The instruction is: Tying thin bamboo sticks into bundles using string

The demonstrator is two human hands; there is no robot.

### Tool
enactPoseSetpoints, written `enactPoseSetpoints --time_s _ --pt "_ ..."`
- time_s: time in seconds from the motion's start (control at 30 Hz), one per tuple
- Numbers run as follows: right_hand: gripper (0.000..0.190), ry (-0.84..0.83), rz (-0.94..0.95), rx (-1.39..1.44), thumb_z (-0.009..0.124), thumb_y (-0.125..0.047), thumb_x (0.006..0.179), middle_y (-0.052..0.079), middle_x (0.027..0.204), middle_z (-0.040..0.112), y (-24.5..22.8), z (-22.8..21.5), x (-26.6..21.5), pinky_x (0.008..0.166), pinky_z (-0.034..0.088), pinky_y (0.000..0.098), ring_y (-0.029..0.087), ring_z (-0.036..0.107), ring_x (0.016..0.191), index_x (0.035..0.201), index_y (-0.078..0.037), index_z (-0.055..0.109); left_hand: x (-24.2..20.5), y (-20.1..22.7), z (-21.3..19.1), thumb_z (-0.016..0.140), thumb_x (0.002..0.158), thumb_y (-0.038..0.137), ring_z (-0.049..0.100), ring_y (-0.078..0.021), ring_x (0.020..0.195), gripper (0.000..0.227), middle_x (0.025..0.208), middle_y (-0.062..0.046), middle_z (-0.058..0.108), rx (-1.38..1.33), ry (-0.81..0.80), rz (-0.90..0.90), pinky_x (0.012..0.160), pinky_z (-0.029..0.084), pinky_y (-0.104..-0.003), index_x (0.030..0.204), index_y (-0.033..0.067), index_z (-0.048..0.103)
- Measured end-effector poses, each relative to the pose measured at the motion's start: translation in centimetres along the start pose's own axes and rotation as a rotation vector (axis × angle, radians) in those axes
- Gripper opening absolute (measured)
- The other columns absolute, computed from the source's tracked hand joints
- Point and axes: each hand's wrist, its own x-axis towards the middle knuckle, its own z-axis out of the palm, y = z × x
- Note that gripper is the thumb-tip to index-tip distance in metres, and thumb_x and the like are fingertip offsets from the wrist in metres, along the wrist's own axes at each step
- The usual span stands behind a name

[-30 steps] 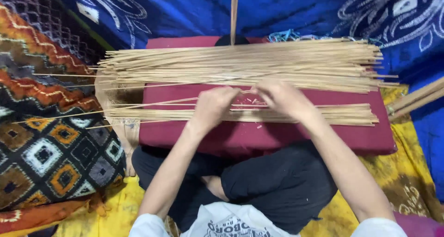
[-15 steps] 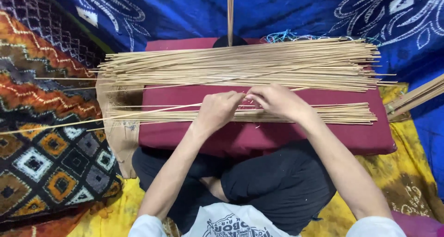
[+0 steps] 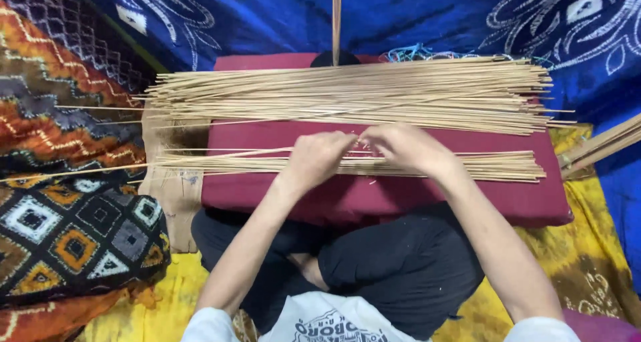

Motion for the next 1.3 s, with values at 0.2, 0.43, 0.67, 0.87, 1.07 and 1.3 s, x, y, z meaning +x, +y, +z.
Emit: enactPoseSetpoints --time_s 0.2,0.43,0.67,0.87,1.07,1.3 --pt "0.014 0.029 0.048 0.007 0.057 -0.014 0.1 0.011 0.09 0.078 2.1 -0.9 -0.1 0.083 0.053 0.0533 0.042 0.071 0.094 0.098 -0.013 0.071 0.4 -1.0 -0.5 0.061 0.097 0.015 0.071 -0.019 0.076 0.014 0.078 0.006 0.063 0.052 -0.016 0.016 0.062 0.057 -0.033 0.109 0.0224 0.066" --pt "0.019 -0.017 0.055 0.094 0.053 -0.018 0.102 0.001 0.088 0.08 1.1 -1.4 -0.7 0.082 0.054 0.0484 0.035 0.073 0.089 0.099 -0.018 0.072 0.2 -0.5 0.0 0.06 0.1 0.016 0.07 -0.0149 0.074 0.014 0.079 0.007 0.062 0.13 -0.012 0.024 0.061 0.056 -0.029 0.111 0.0236 0.064" --pt "0.016 0.11 0.02 -0.017 0.058 -0.015 0.097 0.011 0.096 0.079 1.8 -1.7 -1.0 0.087 0.053 0.0513 0.039 0.072 0.099 0.099 -0.015 0.074 0.1 -1.2 -0.3 0.063 0.1 0.018 0.072 -0.018 0.071 0.011 0.077 0.005 0.065 0.129 -0.032 -0.005 0.058 0.056 -0.033 0.108 0.0235 0.066" --pt "0.016 0.107 -0.015 -0.091 0.062 -0.009 0.091 0.014 0.095 0.078 1.6 -0.6 -0.5 0.085 0.054 0.0536 0.042 0.071 0.096 0.101 -0.013 0.074 0.4 -1.0 -1.1 0.066 0.098 0.018 0.072 -0.0173 0.07 0.013 0.077 0.006 0.067 0.116 -0.043 -0.008 0.058 0.056 -0.031 0.109 0.0241 0.068" --pt "0.015 0.034 0.023 -0.052 0.059 -0.013 0.095 0.01 0.093 0.08 0.7 0.3 0.1 0.082 0.055 0.0534 0.041 0.072 0.095 0.098 -0.016 0.073 -0.5 -0.2 -0.5 0.064 0.099 0.021 0.072 -0.0181 0.072 0.016 0.078 0.005 0.066 0.098 -0.023 -0.037 0.061 0.058 -0.032 0.114 0.0254 0.066" --pt "0.019 0.052 0.072 0.01 0.06 -0.016 0.097 0.01 0.1 0.08 1.8 -1.3 -0.8 0.086 0.055 0.0548 0.042 0.071 0.102 0.108 -0.018 0.075 -0.7 -0.6 -0.9 0.062 0.101 0.017 0.071 -0.0158 0.07 0.016 0.079 0.006 0.064 0.115 -0.038 -0.033 0.062 0.057 -0.031 0.114 0.0243 0.065"
